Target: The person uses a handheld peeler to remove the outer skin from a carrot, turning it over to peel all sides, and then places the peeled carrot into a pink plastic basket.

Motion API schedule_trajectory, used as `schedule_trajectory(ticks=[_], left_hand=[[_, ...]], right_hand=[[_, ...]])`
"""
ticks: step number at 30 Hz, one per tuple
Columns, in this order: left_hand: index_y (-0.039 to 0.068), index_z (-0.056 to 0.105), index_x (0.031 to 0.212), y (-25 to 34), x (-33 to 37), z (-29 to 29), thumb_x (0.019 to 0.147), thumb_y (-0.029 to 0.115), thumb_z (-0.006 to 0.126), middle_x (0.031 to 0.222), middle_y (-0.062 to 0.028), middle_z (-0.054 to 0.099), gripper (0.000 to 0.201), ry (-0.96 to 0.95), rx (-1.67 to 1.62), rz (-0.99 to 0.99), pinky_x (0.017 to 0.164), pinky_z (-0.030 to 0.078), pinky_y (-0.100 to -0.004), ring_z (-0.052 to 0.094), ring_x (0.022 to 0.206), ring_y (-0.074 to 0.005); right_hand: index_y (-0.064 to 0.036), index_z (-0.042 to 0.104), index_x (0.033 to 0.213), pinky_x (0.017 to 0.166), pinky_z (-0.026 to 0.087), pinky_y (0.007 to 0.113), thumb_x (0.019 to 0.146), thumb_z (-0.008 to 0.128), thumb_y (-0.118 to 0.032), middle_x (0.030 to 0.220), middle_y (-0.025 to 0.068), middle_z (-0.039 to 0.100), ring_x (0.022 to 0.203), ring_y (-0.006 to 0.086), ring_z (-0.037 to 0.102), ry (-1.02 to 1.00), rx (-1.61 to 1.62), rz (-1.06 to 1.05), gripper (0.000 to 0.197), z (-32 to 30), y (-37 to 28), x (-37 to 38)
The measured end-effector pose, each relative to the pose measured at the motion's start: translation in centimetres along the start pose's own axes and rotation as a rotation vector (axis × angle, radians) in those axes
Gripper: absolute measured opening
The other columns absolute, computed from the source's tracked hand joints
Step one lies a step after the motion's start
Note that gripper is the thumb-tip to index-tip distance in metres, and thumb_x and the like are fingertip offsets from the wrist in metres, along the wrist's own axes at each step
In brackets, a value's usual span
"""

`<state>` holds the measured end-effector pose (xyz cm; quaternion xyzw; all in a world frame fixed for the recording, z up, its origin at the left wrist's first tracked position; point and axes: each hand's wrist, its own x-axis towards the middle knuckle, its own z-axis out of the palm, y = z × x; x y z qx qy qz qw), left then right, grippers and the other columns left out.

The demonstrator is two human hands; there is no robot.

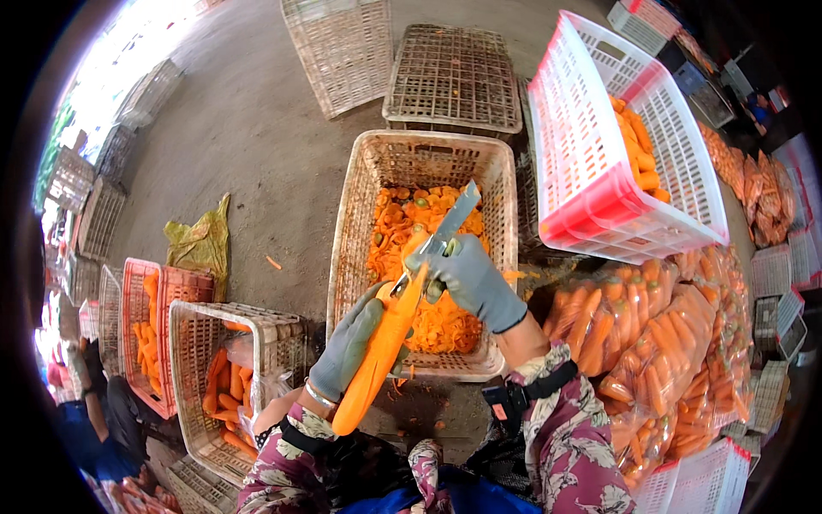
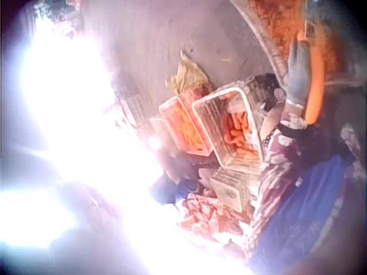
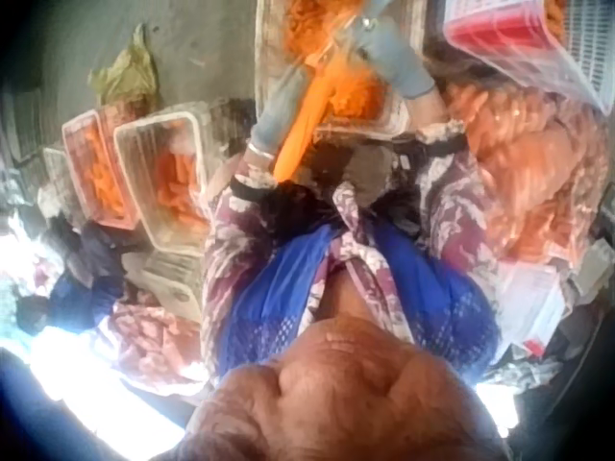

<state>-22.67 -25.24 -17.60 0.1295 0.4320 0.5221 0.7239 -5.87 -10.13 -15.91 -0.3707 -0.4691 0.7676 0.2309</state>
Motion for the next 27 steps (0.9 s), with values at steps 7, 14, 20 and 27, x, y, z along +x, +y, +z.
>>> schedule_trajectory(ticks=[7,14,20,27], left_hand=[[0.008,0.035,0.150,1.7,-0.8,0.7,0.100,0.035,0.059,0.109,-0.0087,0.065,0.062,-0.058,-0.014,-0.088,0.060,0.056,-0.0306,0.066,0.075,-0.0156],[0.009,0.036,0.148,1.4,-0.5,0.1,0.101,0.047,0.049,0.111,-0.0136,0.065,0.061,-0.050,-0.129,-0.070,0.061,0.058,-0.0315,0.068,0.080,-0.0212],[0.004,0.045,0.139,1.2,1.2,-1.7,0.101,0.050,0.048,0.111,-0.0149,0.065,0.059,0.070,-0.294,0.012,0.071,0.059,-0.0358,0.068,0.090,-0.0231],[0.006,0.047,0.133,0.3,1.8,-1.6,0.102,0.044,0.050,0.104,-0.0099,0.064,0.049,0.146,-0.340,0.148,0.074,0.058,-0.0368,0.066,0.085,-0.0212]], right_hand=[[0.0039,0.066,0.086,0.047,0.048,0.025,0.087,0.072,-0.014,0.071,0.0064,0.064,0.053,0.0127,0.059,-0.012,0.125,-0.034,0.019,-1.7,1.0,1.3],[0.0013,0.069,0.088,0.060,0.049,0.035,0.087,0.072,-0.020,0.074,0.0118,0.068,0.068,0.0187,0.068,0.583,-1.001,-0.371,0.021,-5.0,2.8,3.4],[0.0015,0.071,0.097,0.050,0.050,0.025,0.090,0.070,-0.013,0.081,0.0077,0.069,0.061,0.0113,0.063,0.079,-0.195,-0.118,0.017,2.4,-1.6,-1.5],[-0.0029,0.072,0.097,0.051,0.042,0.021,0.090,0.073,-0.024,0.073,-0.0006,0.066,0.055,0.0044,0.055,-0.396,-0.163,0.310,0.022,8.0,-1.3,-6.0]])
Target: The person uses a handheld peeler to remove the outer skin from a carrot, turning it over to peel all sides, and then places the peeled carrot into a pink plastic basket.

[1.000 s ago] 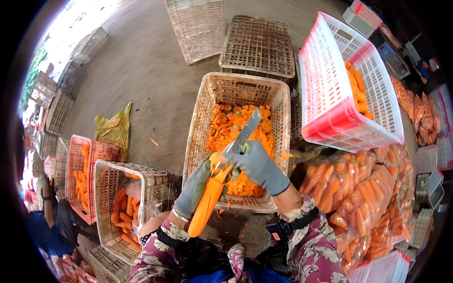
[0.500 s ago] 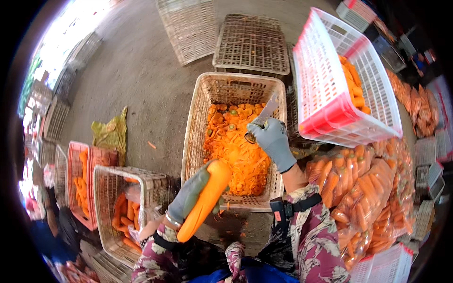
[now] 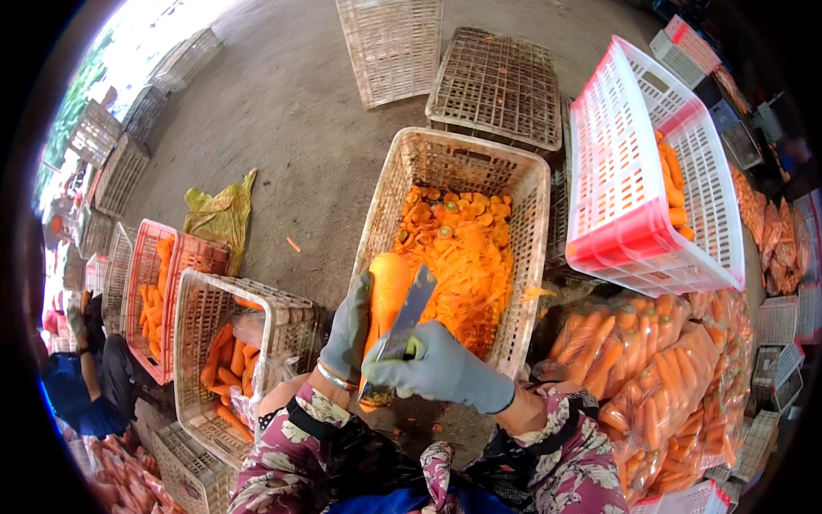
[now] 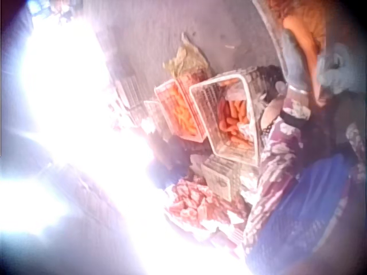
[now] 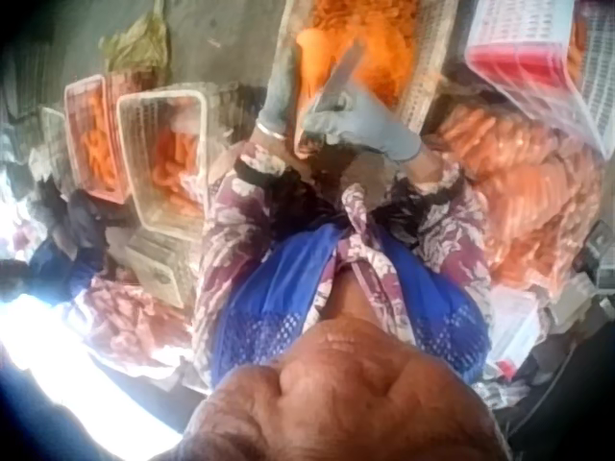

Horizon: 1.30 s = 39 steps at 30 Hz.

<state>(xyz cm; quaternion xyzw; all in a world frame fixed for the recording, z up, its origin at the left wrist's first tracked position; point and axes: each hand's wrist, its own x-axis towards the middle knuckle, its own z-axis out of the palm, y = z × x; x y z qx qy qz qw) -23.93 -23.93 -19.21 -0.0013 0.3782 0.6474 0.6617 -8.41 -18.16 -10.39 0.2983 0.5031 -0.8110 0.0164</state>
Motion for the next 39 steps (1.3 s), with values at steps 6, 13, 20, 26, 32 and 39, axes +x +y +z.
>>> schedule_trajectory(ticks=[6,13,20,26,32,39], left_hand=[[0.006,0.047,0.135,-0.8,-1.2,1.1,0.101,0.048,0.048,0.103,-0.0112,0.064,0.054,-0.059,0.250,-0.092,0.058,0.059,-0.0336,0.067,0.075,-0.0209],[0.007,0.038,0.144,0.4,-3.7,3.0,0.100,0.048,0.051,0.101,-0.0144,0.064,0.061,-0.194,0.386,-0.210,0.054,0.058,-0.0326,0.068,0.069,-0.0227],[0.007,0.039,0.144,1.2,-1.9,1.5,0.101,0.054,0.046,0.113,-0.0119,0.063,0.064,-0.178,0.167,-0.242,0.062,0.059,-0.0316,0.069,0.081,-0.0213],[0.005,0.046,0.137,0.5,-0.8,1.0,0.100,0.050,0.049,0.114,-0.0136,0.064,0.058,-0.067,-0.006,-0.106,0.080,0.058,-0.0346,0.067,0.097,-0.0230],[0.001,0.036,0.147,-0.3,-0.5,0.8,0.106,0.027,0.047,0.117,-0.0134,0.064,0.050,-0.037,0.320,0.235,0.086,0.057,-0.0353,0.066,0.101,-0.0214],[0.006,0.037,0.149,0.5,-2.7,3.9,0.100,0.037,0.058,0.098,-0.0067,0.065,0.061,-0.159,0.351,-0.189,0.065,0.057,-0.0283,0.066,0.076,-0.0146]], right_hand=[[-0.0021,0.071,0.095,0.056,0.049,0.024,0.089,0.073,-0.022,0.079,0.0029,0.068,0.066,0.0081,0.061,0.315,0.126,-0.242,0.020,-7.1,1.3,2.5],[-0.0005,0.072,0.096,0.058,0.048,0.025,0.092,0.069,-0.018,0.076,0.0053,0.068,0.064,0.0095,0.064,0.714,-0.217,-0.303,0.019,-14.3,2.4,3.9],[0.0017,0.071,0.095,0.057,0.051,0.027,0.089,0.070,-0.015,0.084,0.0091,0.072,0.064,0.0125,0.065,0.888,-0.214,-0.561,0.018,-12.6,2.1,5.0],[-0.0006,0.072,0.097,0.059,0.051,0.023,0.092,0.070,-0.017,0.087,0.0050,0.072,0.070,0.0093,0.064,0.090,0.001,-0.285,0.018,-1.5,-0.4,0.1],[-0.0007,0.072,0.094,0.053,0.048,0.023,0.090,0.073,-0.021,0.076,0.0045,0.070,0.063,0.0069,0.063,0.157,-0.046,-0.251,0.021,-2.4,1.3,0.7],[0.0032,0.069,0.088,0.049,0.048,0.023,0.089,0.072,-0.017,0.077,0.0068,0.070,0.056,0.0103,0.061,0.458,0.166,-0.412,0.020,-10.6,1.4,2.2]])
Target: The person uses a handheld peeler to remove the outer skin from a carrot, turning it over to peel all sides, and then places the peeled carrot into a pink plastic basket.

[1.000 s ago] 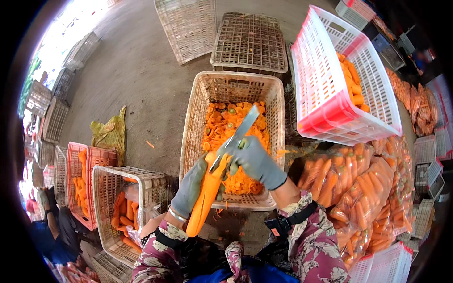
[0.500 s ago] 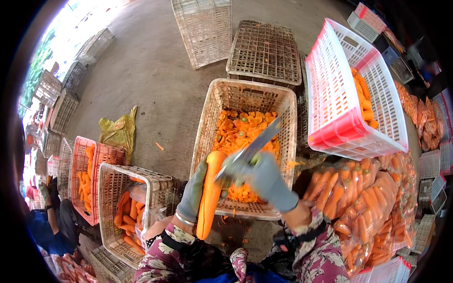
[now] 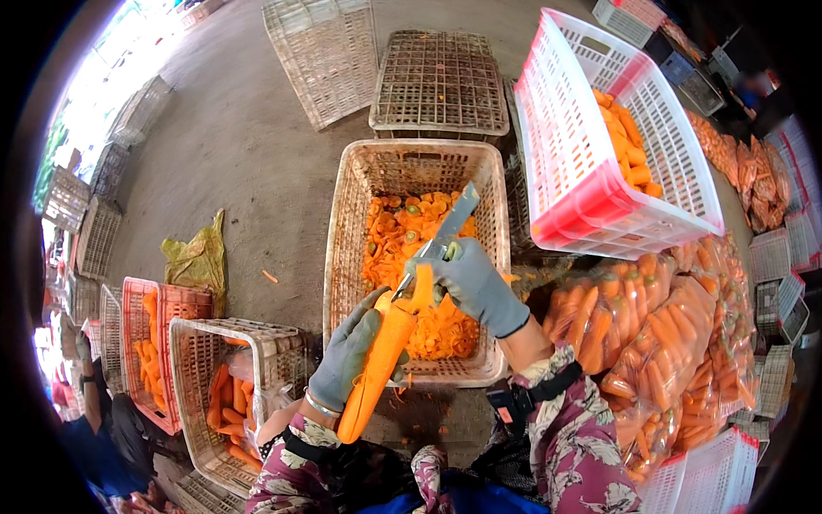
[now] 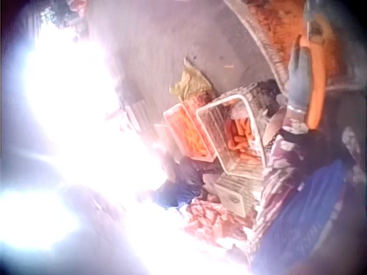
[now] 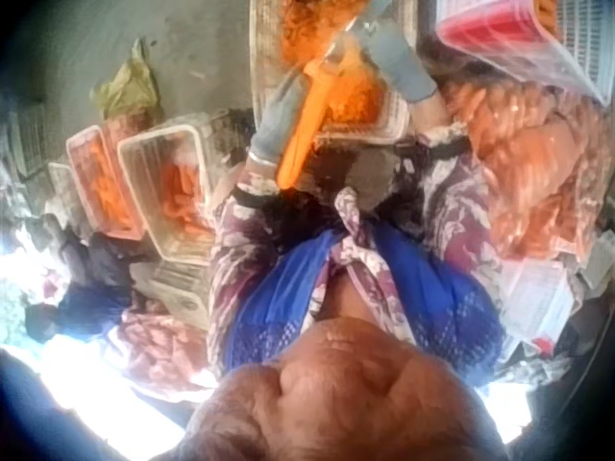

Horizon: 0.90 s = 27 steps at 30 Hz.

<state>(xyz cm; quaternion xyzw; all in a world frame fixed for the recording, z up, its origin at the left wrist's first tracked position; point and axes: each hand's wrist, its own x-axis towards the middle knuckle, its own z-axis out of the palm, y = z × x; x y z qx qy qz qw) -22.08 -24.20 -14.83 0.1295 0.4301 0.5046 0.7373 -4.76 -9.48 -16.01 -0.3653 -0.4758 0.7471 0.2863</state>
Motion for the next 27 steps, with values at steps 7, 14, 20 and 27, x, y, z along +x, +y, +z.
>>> schedule_trajectory(ticks=[7,14,20,27], left_hand=[[0.008,0.039,0.147,0.4,0.1,-0.3,0.100,0.038,0.057,0.097,-0.0115,0.066,0.058,0.023,-0.041,-0.033,0.054,0.059,-0.0331,0.068,0.068,-0.0203],[0.008,0.037,0.148,-0.8,1.4,-1.9,0.100,0.036,0.056,0.100,-0.0142,0.066,0.058,-0.042,-0.163,-0.054,0.053,0.060,-0.0342,0.069,0.067,-0.0233],[0.008,0.037,0.147,-0.2,0.8,-1.1,0.100,0.037,0.057,0.097,-0.0138,0.066,0.059,-0.006,-0.072,-0.026,0.051,0.058,-0.0338,0.068,0.065,-0.0232],[0.006,0.043,0.141,-0.4,0.8,-1.9,0.098,0.046,0.056,0.103,-0.0134,0.065,0.059,-0.070,-0.151,-0.005,0.057,0.060,-0.0320,0.069,0.072,-0.0211]], right_hand=[[0.0039,0.066,0.090,0.047,0.047,0.025,0.089,0.067,-0.013,0.079,0.0100,0.068,0.052,0.0129,0.060,-0.044,0.082,0.043,0.017,-0.4,0.1,0.4],[0.0020,0.062,0.083,0.045,0.046,0.026,0.089,0.066,-0.012,0.068,0.0056,0.061,0.046,0.0132,0.057,0.111,-0.107,-0.011,0.016,0.8,-0.7,0.3],[0.0037,0.065,0.086,0.051,0.049,0.028,0.088,0.065,-0.009,0.069,0.0097,0.065,0.053,0.0170,0.062,0.120,0.071,0.043,0.013,-0.6,0.7,0.8],[0.0041,0.069,0.086,0.057,0.049,0.031,0.087,0.074,-0.022,0.074,0.0133,0.070,0.061,0.0185,0.066,0.422,-0.705,-0.364,0.027,-1.9,0.3,1.2]])
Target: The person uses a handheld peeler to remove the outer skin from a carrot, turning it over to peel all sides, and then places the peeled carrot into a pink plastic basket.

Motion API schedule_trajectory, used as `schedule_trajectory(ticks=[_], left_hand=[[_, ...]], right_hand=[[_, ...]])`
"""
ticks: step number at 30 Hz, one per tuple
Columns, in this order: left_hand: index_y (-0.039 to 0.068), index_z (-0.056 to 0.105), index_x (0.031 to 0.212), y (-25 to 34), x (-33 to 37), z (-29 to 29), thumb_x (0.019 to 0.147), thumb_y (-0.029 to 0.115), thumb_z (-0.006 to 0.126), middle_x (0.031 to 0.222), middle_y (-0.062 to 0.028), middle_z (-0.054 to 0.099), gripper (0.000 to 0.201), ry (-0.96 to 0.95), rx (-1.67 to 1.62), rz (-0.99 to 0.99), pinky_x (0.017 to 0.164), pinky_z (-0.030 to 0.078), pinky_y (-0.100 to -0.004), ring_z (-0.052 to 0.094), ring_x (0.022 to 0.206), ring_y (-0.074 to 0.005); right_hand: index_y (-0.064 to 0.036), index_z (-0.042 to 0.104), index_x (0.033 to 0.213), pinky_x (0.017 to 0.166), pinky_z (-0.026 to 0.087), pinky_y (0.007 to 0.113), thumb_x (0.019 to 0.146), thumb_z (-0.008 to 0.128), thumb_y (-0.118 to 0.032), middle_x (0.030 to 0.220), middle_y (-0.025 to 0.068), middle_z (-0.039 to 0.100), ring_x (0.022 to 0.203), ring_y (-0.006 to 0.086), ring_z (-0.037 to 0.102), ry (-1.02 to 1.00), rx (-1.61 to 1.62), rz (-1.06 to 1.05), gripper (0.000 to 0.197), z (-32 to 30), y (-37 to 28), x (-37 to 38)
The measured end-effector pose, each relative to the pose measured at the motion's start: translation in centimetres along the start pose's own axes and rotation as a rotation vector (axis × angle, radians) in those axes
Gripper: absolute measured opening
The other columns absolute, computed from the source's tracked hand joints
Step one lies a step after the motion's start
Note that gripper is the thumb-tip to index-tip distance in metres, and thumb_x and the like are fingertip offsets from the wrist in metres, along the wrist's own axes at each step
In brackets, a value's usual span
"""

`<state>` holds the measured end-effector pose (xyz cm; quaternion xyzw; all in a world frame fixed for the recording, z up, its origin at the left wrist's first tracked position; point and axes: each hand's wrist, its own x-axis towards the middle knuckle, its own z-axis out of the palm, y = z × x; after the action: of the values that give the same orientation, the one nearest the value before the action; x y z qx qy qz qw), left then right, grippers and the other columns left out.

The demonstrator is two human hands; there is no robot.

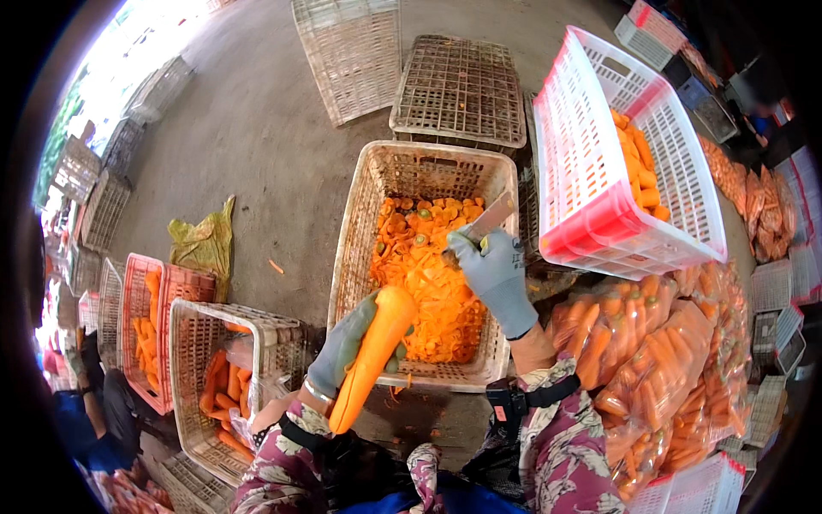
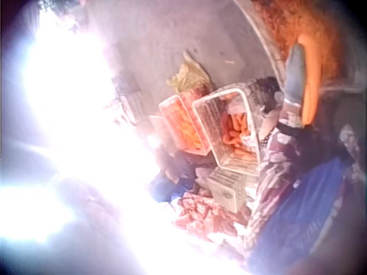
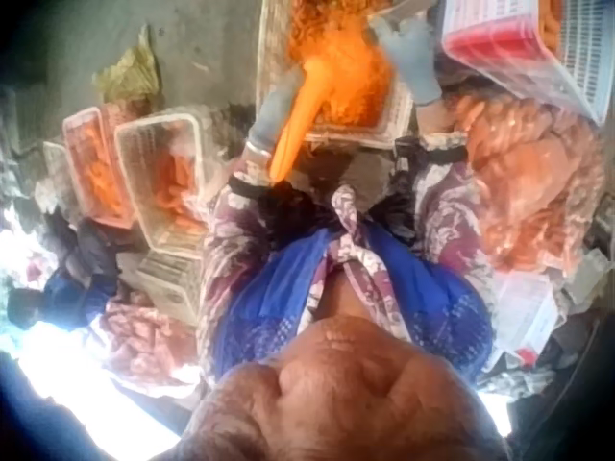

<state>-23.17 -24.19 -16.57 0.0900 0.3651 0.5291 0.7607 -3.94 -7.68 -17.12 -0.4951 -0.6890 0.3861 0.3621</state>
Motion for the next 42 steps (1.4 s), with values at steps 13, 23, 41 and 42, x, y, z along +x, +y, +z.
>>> schedule_trajectory(ticks=[13,23,41,42], left_hand=[[0.003,0.053,0.129,-1.0,1.3,-3.1,0.099,0.039,0.059,0.111,-0.0100,0.066,0.047,0.236,-0.297,0.138,0.078,0.058,-0.0330,0.067,0.090,-0.0159],[0.006,0.046,0.138,-1.0,1.0,0.3,0.101,0.043,0.052,0.100,-0.0100,0.066,0.053,0.100,0.073,0.033,0.063,0.058,-0.0297,0.068,0.075,-0.0186],[0.011,0.046,0.140,-0.6,2.0,-3.2,0.101,0.049,0.049,0.112,-0.0124,0.066,0.054,0.112,-0.298,0.051,0.073,0.059,-0.0338,0.067,0.092,-0.0218],[0.011,0.050,0.135,-0.3,1.3,-2.5,0.101,0.048,0.051,0.107,-0.0113,0.067,0.050,0.152,-0.209,0.091,0.072,0.058,-0.0314,0.067,0.088,-0.0204]], right_hand=[[-0.0034,0.072,0.099,0.056,0.048,0.021,0.092,0.071,-0.023,0.076,0.0009,0.068,0.066,0.0059,0.061,-0.893,0.550,0.212,0.021,3.5,-8.7,-9.0],[0.0025,0.068,0.095,0.057,0.049,0.023,0.092,0.071,-0.024,0.079,0.0045,0.068,0.064,0.0095,0.062,-0.485,0.641,0.258,0.026,1.5,-2.0,-1.9],[-0.0022,0.072,0.105,0.052,0.050,0.023,0.092,0.072,-0.024,0.076,0.0050,0.069,0.059,0.0082,0.062,-0.651,0.567,0.274,0.026,1.8,-8.2,-6.2],[-0.0034,0.072,0.104,0.051,0.048,0.022,0.092,0.072,-0.028,0.074,0.0031,0.069,0.058,0.0070,0.061,-0.831,0.665,0.379,0.028,1.7,-9.4,-7.2]])
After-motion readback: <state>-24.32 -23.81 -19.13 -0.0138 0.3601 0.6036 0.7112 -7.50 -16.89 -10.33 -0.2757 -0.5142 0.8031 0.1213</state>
